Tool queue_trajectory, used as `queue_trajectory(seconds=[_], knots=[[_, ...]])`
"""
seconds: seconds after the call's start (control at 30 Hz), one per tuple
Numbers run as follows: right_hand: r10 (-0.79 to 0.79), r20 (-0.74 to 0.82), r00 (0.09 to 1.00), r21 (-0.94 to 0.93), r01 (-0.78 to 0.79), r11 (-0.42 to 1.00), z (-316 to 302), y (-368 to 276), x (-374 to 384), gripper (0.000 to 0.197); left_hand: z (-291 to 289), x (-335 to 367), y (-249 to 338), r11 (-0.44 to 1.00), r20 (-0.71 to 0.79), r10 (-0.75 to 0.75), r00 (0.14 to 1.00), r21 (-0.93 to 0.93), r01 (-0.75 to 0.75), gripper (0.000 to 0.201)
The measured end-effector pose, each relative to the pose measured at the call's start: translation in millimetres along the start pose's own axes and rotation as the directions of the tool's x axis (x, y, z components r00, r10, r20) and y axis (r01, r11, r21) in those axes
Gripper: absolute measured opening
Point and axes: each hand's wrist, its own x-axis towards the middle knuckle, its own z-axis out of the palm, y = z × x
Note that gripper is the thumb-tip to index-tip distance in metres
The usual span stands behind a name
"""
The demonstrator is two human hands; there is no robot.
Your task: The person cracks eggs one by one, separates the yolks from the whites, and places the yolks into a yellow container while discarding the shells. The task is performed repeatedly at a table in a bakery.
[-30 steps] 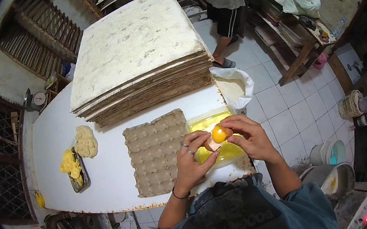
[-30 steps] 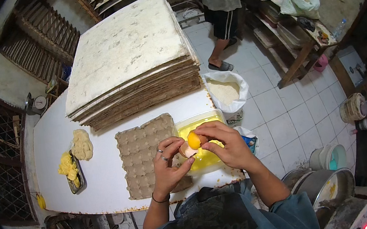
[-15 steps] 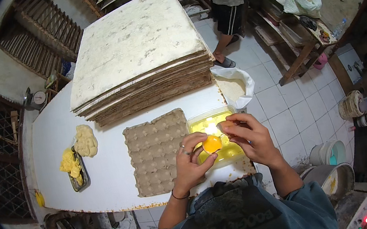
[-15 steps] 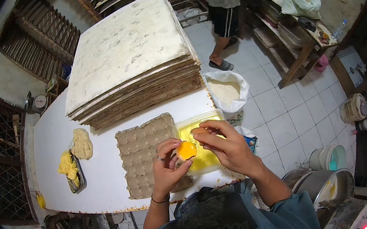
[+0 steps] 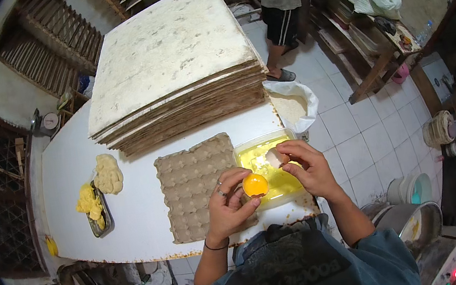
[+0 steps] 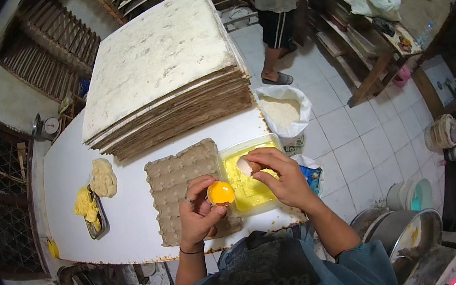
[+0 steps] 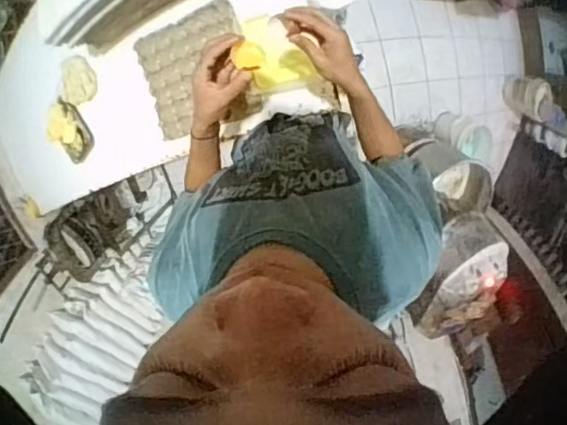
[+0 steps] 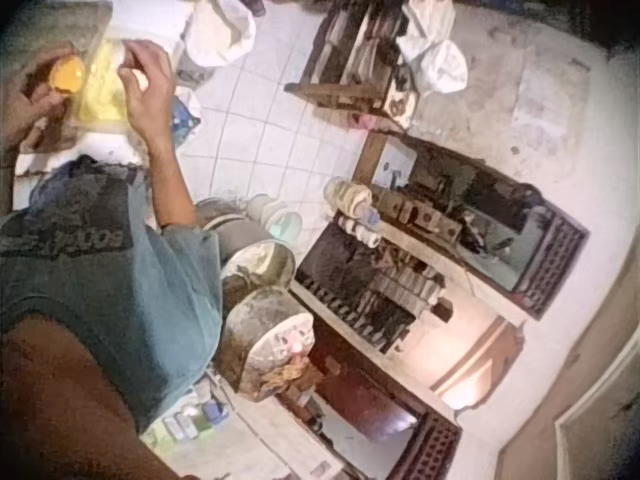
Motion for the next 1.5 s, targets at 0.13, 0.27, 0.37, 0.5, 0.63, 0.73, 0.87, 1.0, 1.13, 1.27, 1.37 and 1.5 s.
queue_trajectory(seconds=[0.13, 0.27, 0.37, 0.5, 0.63, 0.73, 0.87, 1.0, 1.13, 1.27, 1.37, 1.5], knots=[[0.085, 0.1, 0.991, 0.26, -0.109, 0.959, 0.6, -7.8, 3.2, 0.033, 0.7, 2.6, -0.6, 0.997, 0.047, -0.059, 0.997, -0.036, 0.061, 0.048], [0.105, 0.162, 0.981, 0.273, -0.147, 0.951, -0.2, -1.8, 1.9, 0.037, 2.7, 4.7, -1.5, 0.993, 0.05, -0.109, 0.993, -0.044, 0.111, 0.047], [0.127, 0.168, 0.978, 0.322, -0.176, 0.93, -0.1, 1.4, 0.5, 0.039, 3.3, 5.4, -3.4, 0.988, 0.042, -0.143, 0.989, -0.057, 0.146, 0.046], [0.166, 0.162, 0.973, 0.375, -0.216, 0.902, 1.6, 5.8, -2.6, 0.04, 4.5, 7.4, -2.5, 0.984, 0.023, -0.167, 0.986, -0.063, 0.168, 0.044], [0.183, 0.167, 0.969, 0.424, -0.238, 0.874, 2.7, 12.0, -4.9, 0.04, 5.8, 9.3, 1.7, 0.978, 0.026, -0.202, 0.979, -0.055, 0.203, 0.044], [0.188, 0.159, 0.969, 0.476, -0.242, 0.846, 4.8, 15.8, -6.2, 0.041, 3.7, 8.7, -1.0, 0.979, 0.021, -0.195, 0.981, -0.06, 0.196, 0.044], [0.185, 0.154, 0.971, 0.559, -0.24, 0.794, 6.9, 23.8, -7.3, 0.042, 2.0, 7.8, 2.2, 0.96, 0.028, -0.228, 0.973, -0.161, 0.23, 0.041], [0.181, 0.141, 0.973, 0.595, -0.23, 0.77, 5.1, 19.4, -4.7, 0.043, -9.9, 3.2, -15.5, 0.954, 0.033, -0.266, 0.963, 0.149, 0.259, 0.037], [0.144, 0.138, 0.98, 0.551, -0.197, 0.811, 0.4, 11.3, 1.6, 0.042, -32.3, -8.5, -59.0, 0.411, 0.087, -0.284, 0.955, 0.911, 0.039, 0.037], [0.119, 0.132, 0.984, 0.537, -0.172, 0.826, -4.6, 0.1, 3.8, 0.043, -35.9, -19.0, -69.3, 0.455, 0.052, -0.197, 0.979, 0.889, 0.044, 0.035], [0.1, 0.069, 0.993, 0.54, -0.122, 0.833, -5.7, -3.6, 1.4, 0.044, -21.7, -12.7, -54.3, 0.536, 0.007, -0.117, 0.993, 0.843, 0.057, 0.035], [0.097, -0.01, 0.995, 0.574, -0.074, 0.816, 3.0, -10.6, -7.4, 0.043, -5.9, -12.9, -58.1, 0.948, -0.044, -0.19, 0.981, 0.252, 0.195, 0.043]])
